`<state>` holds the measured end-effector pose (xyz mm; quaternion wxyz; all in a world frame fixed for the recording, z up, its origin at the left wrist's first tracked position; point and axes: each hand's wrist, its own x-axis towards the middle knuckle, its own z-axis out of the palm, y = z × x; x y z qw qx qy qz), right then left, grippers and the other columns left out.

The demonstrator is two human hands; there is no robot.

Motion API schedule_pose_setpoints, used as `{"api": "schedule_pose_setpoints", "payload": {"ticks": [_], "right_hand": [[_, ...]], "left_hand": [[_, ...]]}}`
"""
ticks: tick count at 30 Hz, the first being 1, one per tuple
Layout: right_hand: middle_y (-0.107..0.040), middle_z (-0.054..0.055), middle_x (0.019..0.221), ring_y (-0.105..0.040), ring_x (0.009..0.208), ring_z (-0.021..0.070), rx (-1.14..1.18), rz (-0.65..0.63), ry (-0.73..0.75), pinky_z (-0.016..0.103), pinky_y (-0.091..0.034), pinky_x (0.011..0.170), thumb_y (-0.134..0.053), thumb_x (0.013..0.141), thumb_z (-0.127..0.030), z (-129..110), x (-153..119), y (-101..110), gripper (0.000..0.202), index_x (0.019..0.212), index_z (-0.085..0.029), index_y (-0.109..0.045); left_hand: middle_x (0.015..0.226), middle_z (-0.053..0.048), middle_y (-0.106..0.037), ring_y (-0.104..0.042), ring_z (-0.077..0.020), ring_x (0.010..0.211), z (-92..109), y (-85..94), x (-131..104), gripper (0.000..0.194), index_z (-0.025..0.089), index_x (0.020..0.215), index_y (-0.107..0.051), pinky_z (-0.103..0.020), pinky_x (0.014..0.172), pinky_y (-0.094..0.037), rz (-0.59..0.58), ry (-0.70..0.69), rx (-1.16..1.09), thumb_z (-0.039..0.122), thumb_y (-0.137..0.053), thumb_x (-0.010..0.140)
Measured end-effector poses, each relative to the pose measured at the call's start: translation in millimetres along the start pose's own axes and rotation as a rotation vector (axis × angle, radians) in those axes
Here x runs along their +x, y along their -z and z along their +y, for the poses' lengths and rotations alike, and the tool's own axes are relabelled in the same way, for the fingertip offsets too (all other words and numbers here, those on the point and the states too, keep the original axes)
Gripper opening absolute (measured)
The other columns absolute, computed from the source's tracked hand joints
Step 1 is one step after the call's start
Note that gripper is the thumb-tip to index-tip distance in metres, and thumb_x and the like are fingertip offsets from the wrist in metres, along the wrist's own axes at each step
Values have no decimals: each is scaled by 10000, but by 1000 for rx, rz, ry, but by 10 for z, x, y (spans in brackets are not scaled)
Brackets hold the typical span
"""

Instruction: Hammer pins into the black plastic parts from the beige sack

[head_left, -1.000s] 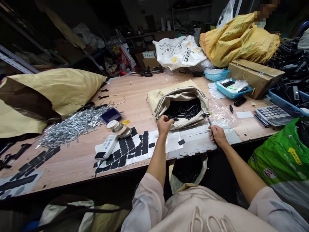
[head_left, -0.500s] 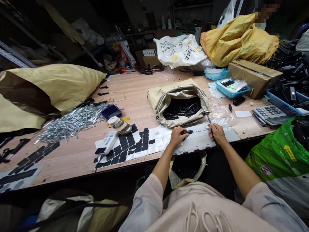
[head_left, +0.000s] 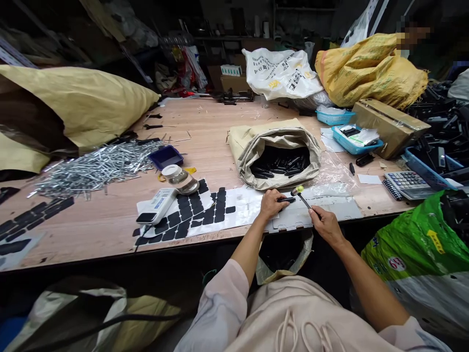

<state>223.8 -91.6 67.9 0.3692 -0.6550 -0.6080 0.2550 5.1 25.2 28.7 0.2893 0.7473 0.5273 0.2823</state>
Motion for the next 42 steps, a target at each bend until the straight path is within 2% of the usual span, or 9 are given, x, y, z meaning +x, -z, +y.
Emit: {"api": "schedule_pose_setpoints", "payload": {"ticks": [15,19,23,27,31,35,38,40,42], "right_hand": [[-610,11,625,-550,592,188,-100,-180,39,288,-398,586,-504,955,-488,-45,165,-83,353,851,-228,-719],[-569,-7,620,-507,509,147,123,-153,-37,271,-396,486,-561,929,-565,128,385,-2,396,815,-205,-679],[-556,-41,625,-418,382,107,441,-101,-214,245,-317,329,-625,868,-625,314,629,109,466,1018,-187,-674],[-548,-57,585,-398,363,90,585,-56,-277,218,-310,290,-671,834,-614,427,731,161,453,973,-184,-646],[-553,-57,574,-401,358,86,609,-62,-286,211,-313,284,-693,819,-603,439,732,162,449,958,-178,-646],[-553,-58,576,-408,358,83,615,-60,-295,205,-309,286,-693,822,-594,428,726,161,443,967,-177,-650],[-554,-57,572,-410,356,81,598,-67,-297,201,-307,286,-693,822,-582,425,723,154,429,959,-177,-650],[-553,-58,569,-414,355,81,587,-81,-304,198,-307,284,-699,817,-571,422,720,145,423,962,-177,-650],[-555,-60,571,-418,356,81,583,-96,-311,196,-310,284,-705,811,-559,416,718,134,418,974,-178,-651]], "left_hand": [[894,-18,-671,-564,-220,961,11,14,10,209,277,964,-830,-352,850,-448,-29,18,21,330,-869,766],[889,-23,-670,-566,-222,972,24,25,-13,181,258,931,-827,-356,862,-449,-21,5,8,319,-867,766],[898,-29,-672,-562,-226,965,6,26,-14,168,245,906,-819,-362,861,-451,-24,-12,8,311,-867,759],[858,-33,-669,-553,-219,918,13,48,-4,132,224,877,-802,-357,834,-456,3,-54,-6,317,-837,790],[882,-42,-665,-556,-215,901,120,135,-290,121,222,857,-780,-374,848,-465,115,-221,-21,313,-822,789],[1000,-61,-668,-587,-234,985,236,175,-992,139,234,895,-767,-412,913,-461,141,-448,22,325,-802,797],[1084,-67,-675,-599,-254,1042,273,113,-1381,294,259,1051,-766,-432,947,-465,107,-467,95,332,-824,772],[1125,-79,-678,-604,-267,1062,270,78,-1374,416,260,1158,-748,-438,947,-476,124,-433,130,366,-836,765],[1094,-84,-688,-618,-260,1029,251,98,-1121,397,246,1190,-737,-429,925,-494,184,-379,142,376,-795,820]]}}
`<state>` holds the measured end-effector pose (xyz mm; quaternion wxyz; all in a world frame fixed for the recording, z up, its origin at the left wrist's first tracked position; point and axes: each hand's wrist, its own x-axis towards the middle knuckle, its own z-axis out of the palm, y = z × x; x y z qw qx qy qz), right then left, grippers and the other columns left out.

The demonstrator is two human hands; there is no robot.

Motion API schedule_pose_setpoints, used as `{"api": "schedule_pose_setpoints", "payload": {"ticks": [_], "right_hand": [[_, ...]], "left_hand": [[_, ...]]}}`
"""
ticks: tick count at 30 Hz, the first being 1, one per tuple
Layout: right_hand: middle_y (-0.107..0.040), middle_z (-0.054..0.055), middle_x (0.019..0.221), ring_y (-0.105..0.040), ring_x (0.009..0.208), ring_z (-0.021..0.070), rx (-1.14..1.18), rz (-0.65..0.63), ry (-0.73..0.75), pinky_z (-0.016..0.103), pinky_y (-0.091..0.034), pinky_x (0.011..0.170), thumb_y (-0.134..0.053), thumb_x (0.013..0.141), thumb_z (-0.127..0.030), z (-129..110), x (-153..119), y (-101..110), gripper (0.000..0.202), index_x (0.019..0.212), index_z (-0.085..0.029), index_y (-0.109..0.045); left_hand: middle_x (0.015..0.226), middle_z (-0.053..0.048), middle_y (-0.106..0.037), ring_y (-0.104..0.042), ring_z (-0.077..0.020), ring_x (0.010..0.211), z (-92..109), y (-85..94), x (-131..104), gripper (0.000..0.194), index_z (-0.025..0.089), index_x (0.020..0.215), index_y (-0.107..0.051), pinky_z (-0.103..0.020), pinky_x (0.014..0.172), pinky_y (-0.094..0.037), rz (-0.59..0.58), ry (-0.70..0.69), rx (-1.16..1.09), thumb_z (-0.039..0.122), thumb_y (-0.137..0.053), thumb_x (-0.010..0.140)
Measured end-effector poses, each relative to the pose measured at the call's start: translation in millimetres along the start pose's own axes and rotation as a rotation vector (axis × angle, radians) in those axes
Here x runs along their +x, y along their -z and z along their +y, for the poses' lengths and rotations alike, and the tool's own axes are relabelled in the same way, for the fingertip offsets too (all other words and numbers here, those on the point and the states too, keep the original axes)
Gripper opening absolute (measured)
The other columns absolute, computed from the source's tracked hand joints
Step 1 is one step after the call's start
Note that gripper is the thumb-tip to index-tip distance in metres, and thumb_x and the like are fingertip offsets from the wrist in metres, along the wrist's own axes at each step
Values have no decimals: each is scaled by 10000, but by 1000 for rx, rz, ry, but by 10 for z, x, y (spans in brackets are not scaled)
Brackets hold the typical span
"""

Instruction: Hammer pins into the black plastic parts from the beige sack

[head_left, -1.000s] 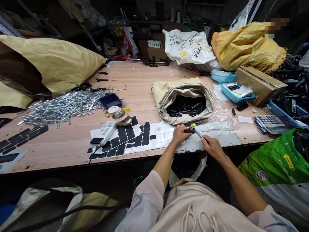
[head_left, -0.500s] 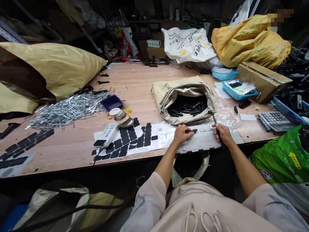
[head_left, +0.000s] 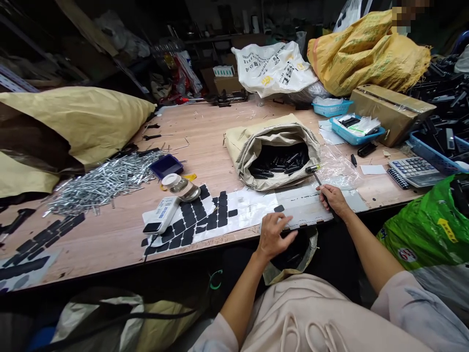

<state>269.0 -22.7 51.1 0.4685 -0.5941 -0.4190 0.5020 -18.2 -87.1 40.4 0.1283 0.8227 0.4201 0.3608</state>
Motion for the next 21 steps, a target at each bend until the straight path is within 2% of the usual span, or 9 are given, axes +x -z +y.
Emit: {"api": "schedule_pose_setpoints", "payload": {"ticks": [2,5,7,9,11,12,16,21], "right_hand": [[-554,-62,572,-415,354,80,-2,-5,-5,195,-313,280,-706,806,-552,-1,-1,-11,414,977,-179,-650],[-550,-64,568,-410,348,80,-6,5,-8,196,-315,272,-700,804,-554,-7,0,-24,408,961,-182,-645],[-548,-65,566,-410,346,81,-6,10,-11,197,-319,269,-700,802,-555,-11,3,-29,404,949,-184,-640],[-548,-65,566,-411,343,82,-2,8,-9,199,-322,265,-701,803,-554,-9,9,-30,399,941,-185,-638],[-549,-65,567,-413,340,82,0,4,-4,201,-324,262,-701,808,-552,-1,20,-27,394,937,-185,-639],[-550,-65,566,-413,338,82,1,2,0,201,-324,261,-701,812,-551,6,27,-24,392,936,-184,-641],[-554,-63,565,-413,333,80,0,1,13,201,-318,258,-697,829,-549,35,49,-15,383,931,-183,-650],[-553,-66,555,-412,325,81,-5,7,8,204,-318,257,-696,827,-541,34,55,-20,366,912,-190,-642]], "left_hand": [[1022,-80,-697,-633,-244,974,-195,-2,398,291,230,1175,-737,-410,898,-513,68,87,28,334,-704,906],[1065,-108,-707,-647,-262,1040,-525,59,1079,240,203,1153,-739,-401,911,-527,121,306,114,254,-593,969],[1132,-152,-711,-650,-299,1106,-694,103,1443,259,184,1134,-749,-422,938,-522,82,515,238,252,-543,992],[1164,-193,-716,-658,-343,1136,-795,113,1686,281,166,1119,-754,-451,937,-518,-18,751,350,304,-541,998],[1187,-218,-722,-666,-374,1149,-843,87,1827,318,157,1144,-743,-469,930,-515,-112,916,428,377,-581,983],[1205,-224,-721,-667,-381,1158,-856,68,1871,352,155,1174,-729,-472,931,-512,-143,952,455,412,-601,971],[1251,-230,-711,-668,-373,1176,-917,30,1959,459,160,1232,-697,-457,941,-506,-217,959,495,515,-621,950],[1217,-191,-729,-656,-369,1194,-1017,81,1930,325,213,1034,-745,-450,954,-490,-248,919,438,508,-669,921]]}}
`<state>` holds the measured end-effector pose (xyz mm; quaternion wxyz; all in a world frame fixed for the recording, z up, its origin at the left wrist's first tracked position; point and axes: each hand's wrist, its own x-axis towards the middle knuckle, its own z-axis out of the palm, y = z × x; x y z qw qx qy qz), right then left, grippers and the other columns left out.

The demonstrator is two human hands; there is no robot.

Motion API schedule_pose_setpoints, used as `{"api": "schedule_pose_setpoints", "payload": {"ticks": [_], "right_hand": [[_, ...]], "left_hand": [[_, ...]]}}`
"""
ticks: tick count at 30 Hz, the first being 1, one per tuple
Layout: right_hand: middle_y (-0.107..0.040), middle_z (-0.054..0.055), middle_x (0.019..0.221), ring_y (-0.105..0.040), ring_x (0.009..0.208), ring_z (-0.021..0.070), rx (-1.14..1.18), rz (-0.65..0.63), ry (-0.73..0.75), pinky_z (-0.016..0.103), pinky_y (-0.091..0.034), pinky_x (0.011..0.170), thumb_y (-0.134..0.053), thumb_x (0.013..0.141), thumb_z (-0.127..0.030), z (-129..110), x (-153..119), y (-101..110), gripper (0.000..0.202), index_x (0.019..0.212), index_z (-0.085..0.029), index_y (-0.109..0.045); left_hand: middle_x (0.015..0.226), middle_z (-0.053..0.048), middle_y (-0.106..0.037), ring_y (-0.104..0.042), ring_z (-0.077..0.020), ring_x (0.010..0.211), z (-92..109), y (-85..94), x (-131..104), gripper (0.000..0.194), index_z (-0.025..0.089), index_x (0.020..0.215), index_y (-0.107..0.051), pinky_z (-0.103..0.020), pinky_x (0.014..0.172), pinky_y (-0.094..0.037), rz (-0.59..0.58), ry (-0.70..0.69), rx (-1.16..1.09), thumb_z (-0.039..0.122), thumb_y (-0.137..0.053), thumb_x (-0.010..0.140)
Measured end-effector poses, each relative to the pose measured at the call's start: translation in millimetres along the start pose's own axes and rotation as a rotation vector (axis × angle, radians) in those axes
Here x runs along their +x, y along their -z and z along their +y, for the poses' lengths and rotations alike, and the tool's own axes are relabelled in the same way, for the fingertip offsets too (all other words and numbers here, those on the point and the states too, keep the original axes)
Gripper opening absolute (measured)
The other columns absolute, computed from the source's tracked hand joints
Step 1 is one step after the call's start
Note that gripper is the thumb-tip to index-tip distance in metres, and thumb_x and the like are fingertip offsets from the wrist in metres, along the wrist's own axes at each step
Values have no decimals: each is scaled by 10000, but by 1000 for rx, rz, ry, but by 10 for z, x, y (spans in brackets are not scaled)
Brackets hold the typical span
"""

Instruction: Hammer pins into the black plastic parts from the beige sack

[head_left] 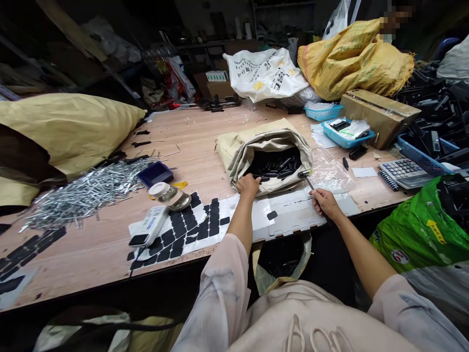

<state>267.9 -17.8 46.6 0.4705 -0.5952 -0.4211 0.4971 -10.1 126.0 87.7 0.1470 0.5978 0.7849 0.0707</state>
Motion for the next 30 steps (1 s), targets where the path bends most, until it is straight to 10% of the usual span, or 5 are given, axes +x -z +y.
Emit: {"api": "schedule_pose_setpoints", "payload": {"ticks": [5,12,22,30], "right_hand": [[-555,-65,551,-417,324,84,-7,8,-3,204,-315,258,-697,821,-525,-16,-2,-10,343,894,-196,-630],[-555,-61,545,-420,328,88,-11,-2,11,208,-322,260,-683,846,-497,-12,-2,-3,309,892,-196,-628],[-552,-62,539,-409,324,85,2,6,3,205,-314,259,-692,827,-512,-21,-6,-17,327,883,-199,-618],[-554,-61,551,-408,327,83,15,6,-3,205,-313,263,-687,842,-504,8,6,-12,306,882,-209,-617]], "left_hand": [[1130,-137,-751,-666,-349,1155,-14,-61,-82,178,260,1002,-720,-436,931,-477,99,6,-114,389,-703,882],[1102,-88,-770,-687,-308,1099,82,-80,-236,443,275,1310,-585,-411,912,-486,243,114,-380,222,-636,873],[1165,-205,-748,-681,-392,1139,196,-77,-102,322,188,986,-769,-483,904,-503,77,136,-243,469,-637,901],[1203,-207,-728,-671,-393,1167,313,-229,-109,446,213,1162,-662,-476,923,-485,37,33,-129,557,-689,880]]}}
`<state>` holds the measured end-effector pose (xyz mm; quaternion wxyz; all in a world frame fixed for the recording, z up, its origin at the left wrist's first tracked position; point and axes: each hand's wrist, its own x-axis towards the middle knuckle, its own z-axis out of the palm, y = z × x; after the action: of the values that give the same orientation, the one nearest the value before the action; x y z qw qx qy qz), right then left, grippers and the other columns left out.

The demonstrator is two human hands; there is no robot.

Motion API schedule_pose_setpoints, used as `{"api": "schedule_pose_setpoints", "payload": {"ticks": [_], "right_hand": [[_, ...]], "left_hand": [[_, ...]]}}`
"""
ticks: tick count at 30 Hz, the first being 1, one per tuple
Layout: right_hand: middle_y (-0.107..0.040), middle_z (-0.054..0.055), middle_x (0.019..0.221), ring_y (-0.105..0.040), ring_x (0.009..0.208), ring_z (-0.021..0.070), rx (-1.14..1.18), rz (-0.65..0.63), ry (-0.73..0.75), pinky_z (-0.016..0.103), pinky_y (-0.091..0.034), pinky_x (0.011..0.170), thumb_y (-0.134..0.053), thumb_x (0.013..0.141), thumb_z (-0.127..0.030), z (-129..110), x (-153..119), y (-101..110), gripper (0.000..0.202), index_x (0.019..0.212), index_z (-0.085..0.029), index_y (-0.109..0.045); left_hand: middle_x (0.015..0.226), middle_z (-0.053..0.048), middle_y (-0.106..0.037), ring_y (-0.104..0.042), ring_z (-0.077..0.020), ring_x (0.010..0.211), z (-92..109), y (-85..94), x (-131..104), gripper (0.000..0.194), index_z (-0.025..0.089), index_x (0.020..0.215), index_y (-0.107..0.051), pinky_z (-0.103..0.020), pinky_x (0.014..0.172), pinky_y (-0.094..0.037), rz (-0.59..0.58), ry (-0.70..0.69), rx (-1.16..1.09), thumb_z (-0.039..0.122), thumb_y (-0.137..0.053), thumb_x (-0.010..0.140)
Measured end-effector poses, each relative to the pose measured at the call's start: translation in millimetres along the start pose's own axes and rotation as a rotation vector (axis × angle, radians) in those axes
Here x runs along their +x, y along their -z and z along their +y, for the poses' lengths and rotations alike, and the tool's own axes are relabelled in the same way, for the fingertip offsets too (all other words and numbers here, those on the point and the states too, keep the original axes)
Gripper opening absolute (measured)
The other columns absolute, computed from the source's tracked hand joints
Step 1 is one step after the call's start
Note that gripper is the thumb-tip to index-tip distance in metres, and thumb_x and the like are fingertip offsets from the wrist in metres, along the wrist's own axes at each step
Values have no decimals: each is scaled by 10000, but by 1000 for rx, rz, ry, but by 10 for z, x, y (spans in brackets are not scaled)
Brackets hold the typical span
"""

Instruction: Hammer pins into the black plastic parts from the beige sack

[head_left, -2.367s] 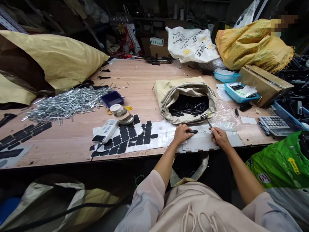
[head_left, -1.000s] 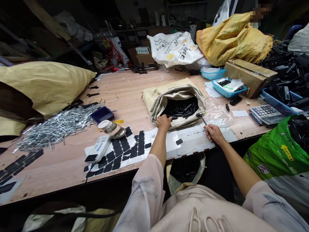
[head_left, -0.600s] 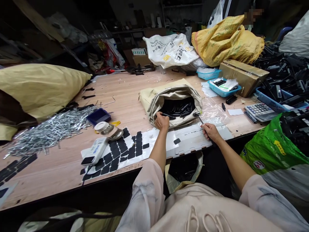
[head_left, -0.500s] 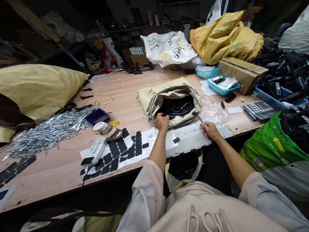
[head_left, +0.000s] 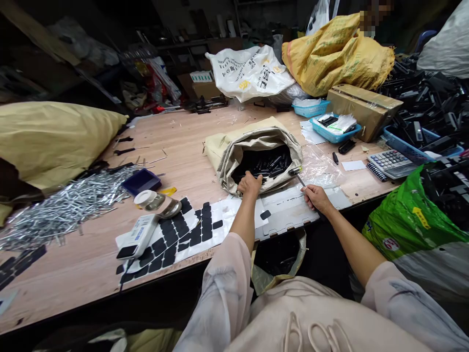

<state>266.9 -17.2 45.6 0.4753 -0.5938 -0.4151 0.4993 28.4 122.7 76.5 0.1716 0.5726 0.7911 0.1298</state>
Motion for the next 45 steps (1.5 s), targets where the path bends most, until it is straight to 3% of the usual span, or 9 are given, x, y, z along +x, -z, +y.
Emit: {"api": "schedule_pose_setpoints", "payload": {"ticks": [5,10,14,17,20,26,30,37,45], "right_hand": [[-552,-64,555,-408,328,82,-6,-6,2,204,-315,263,-681,847,-503,1,1,2,299,867,-213,-610],[-552,-61,559,-412,334,83,-25,-8,7,205,-319,264,-662,864,-496,-7,-12,9,292,881,-206,-624],[-556,-56,564,-416,340,85,-21,-6,5,206,-322,266,-667,860,-498,-15,-16,10,303,897,-199,-634],[-554,-56,564,-413,337,80,-14,-7,4,202,-319,266,-683,847,-505,-18,-16,8,312,887,-199,-636],[-553,-56,559,-414,336,83,-12,-2,2,202,-314,267,-690,841,-507,-19,-14,10,315,892,-201,-635],[-569,-42,589,-428,363,89,-1,11,9,201,-324,289,-631,875,-539,-41,-53,19,368,971,-183,-648],[-577,-30,641,-450,391,104,-83,62,64,222,-355,313,-605,898,-553,-33,-235,-26,382,1010,-193,-665],[-592,8,603,-548,547,171,-481,-6,282,268,-456,532,-597,937,-484,-97,-727,-162,329,735,-234,-663],[-792,63,885,-733,785,252,-888,18,398,311,-517,712,-490,989,-403,7,-822,-180,338,1086,-244,-772]], "left_hand": [[1236,-167,-724,-650,-387,1220,-64,-17,13,493,264,1183,-639,-465,944,-479,-73,12,-60,557,-778,811],[1110,-49,-749,-700,-237,1059,-108,40,-93,581,270,1290,-561,-350,910,-511,51,13,-411,312,-833,778],[1054,-42,-719,-675,-160,922,-268,68,-359,316,200,1145,-669,-275,852,-533,162,-285,-633,252,-733,839],[969,-30,-707,-653,-159,820,-441,-20,-625,267,211,1059,-755,-291,784,-543,-16,-616,-589,208,-764,792],[934,-24,-719,-655,-183,841,-568,-195,-842,269,239,1018,-795,-332,820,-542,-179,-769,-444,158,-787,761],[976,-30,-712,-635,-212,942,-697,-386,-955,392,233,1143,-765,-368,891,-516,-137,-773,-450,228,-849,760],[929,-32,-657,-605,-210,941,-758,-388,-930,215,207,954,-778,-362,877,-497,-65,-741,-472,229,-859,756],[877,-22,-631,-574,-203,923,-763,-436,-884,172,206,904,-778,-351,852,-479,-129,-707,-509,200,-861,754],[902,-31,-627,-550,-203,930,-741,-418,-894,139,212,903,-784,-347,850,-460,-156,-692,-496,193,-849,781]]}}
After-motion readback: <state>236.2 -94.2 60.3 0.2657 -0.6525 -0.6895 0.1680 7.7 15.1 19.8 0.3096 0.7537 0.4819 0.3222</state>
